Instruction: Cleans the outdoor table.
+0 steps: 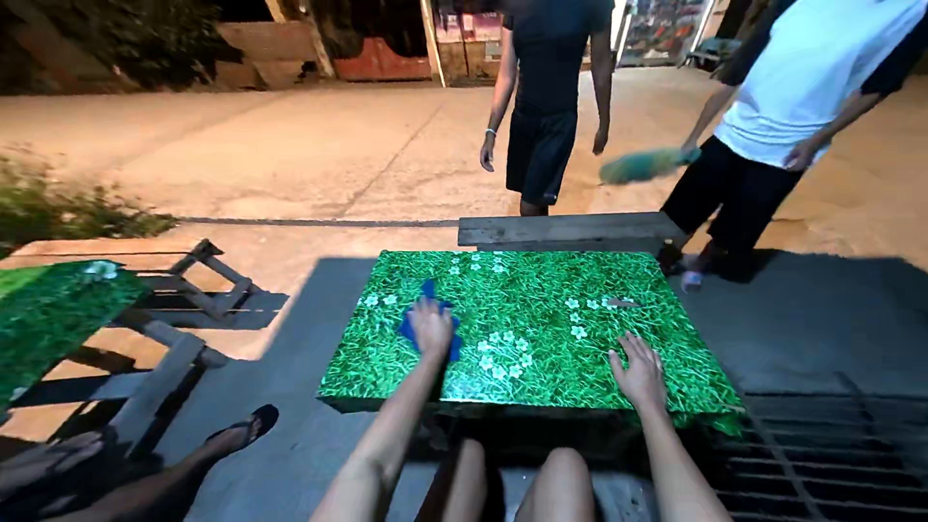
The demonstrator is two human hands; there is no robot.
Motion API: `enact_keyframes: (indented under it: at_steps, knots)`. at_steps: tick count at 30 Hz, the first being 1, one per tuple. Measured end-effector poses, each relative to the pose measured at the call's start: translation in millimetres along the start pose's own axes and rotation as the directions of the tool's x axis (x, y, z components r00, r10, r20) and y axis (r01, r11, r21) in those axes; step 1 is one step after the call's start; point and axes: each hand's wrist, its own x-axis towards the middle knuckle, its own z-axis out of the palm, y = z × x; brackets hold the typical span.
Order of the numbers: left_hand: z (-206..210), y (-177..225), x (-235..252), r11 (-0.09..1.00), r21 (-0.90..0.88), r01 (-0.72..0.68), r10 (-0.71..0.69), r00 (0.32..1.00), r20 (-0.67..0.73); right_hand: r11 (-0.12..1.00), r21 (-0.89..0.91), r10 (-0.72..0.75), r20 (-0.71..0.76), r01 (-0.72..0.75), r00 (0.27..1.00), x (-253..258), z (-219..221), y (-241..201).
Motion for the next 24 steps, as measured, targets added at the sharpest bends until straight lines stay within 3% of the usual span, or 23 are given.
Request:
enact_keyframes:
  at_steps: [3, 6, 8, 10, 12, 14, 18, 21, 24]
  knots:
    - [23, 67, -63, 0.962, -0.038, -0.271, 0.273, 0.949, 0.158, 1.000, -0.010, -0.017, 0.000, 0.017, 1.000, -2, 2, 0]
    - [42, 121, -115, 0.820, -0.172, -0.546, 0.570, 0.754, 0.326, 0.999, 0.008, -0.038, -0.013, 0.038, 0.999, -5, 1, 2]
    - [44, 133, -122, 0.758, -0.243, -0.606, 0.650, 0.669, 0.360, 0.999, 0.013, -0.046, 0.002, 0.046, 0.999, -6, -2, 3]
    - [42, 123, -115, 0.735, -0.280, -0.618, 0.677, 0.642, 0.360, 0.998, 0.022, -0.052, 0.014, 0.052, 0.999, -8, -5, 2]
    - [46, 97, -100, 0.752, -0.264, -0.604, 0.659, 0.680, 0.320, 0.998, 0.019, -0.054, 0.024, 0.054, 0.998, -10, -6, 3]
    - [44, 54, -76, 0.808, -0.204, -0.552, 0.588, 0.777, 0.226, 0.999, 0.021, -0.047, 0.029, 0.047, 0.998, -8, -6, 4]
    - [5, -59, -32, 0.953, -0.039, -0.301, 0.303, 0.951, 0.061, 0.998, 0.021, -0.057, -0.002, 0.057, 0.998, -8, -2, 8]
    - [-27, -131, -12, 0.995, 0.036, -0.098, 0.099, 0.995, -0.020, 0.998, 0.014, -0.064, -0.022, 0.064, 0.998, -9, 2, 11]
    - [-41, -159, 9, 0.998, 0.055, 0.039, -0.033, 0.994, -0.108, 0.998, 0.004, -0.065, -0.041, 0.065, 0.997, -6, 6, 12]
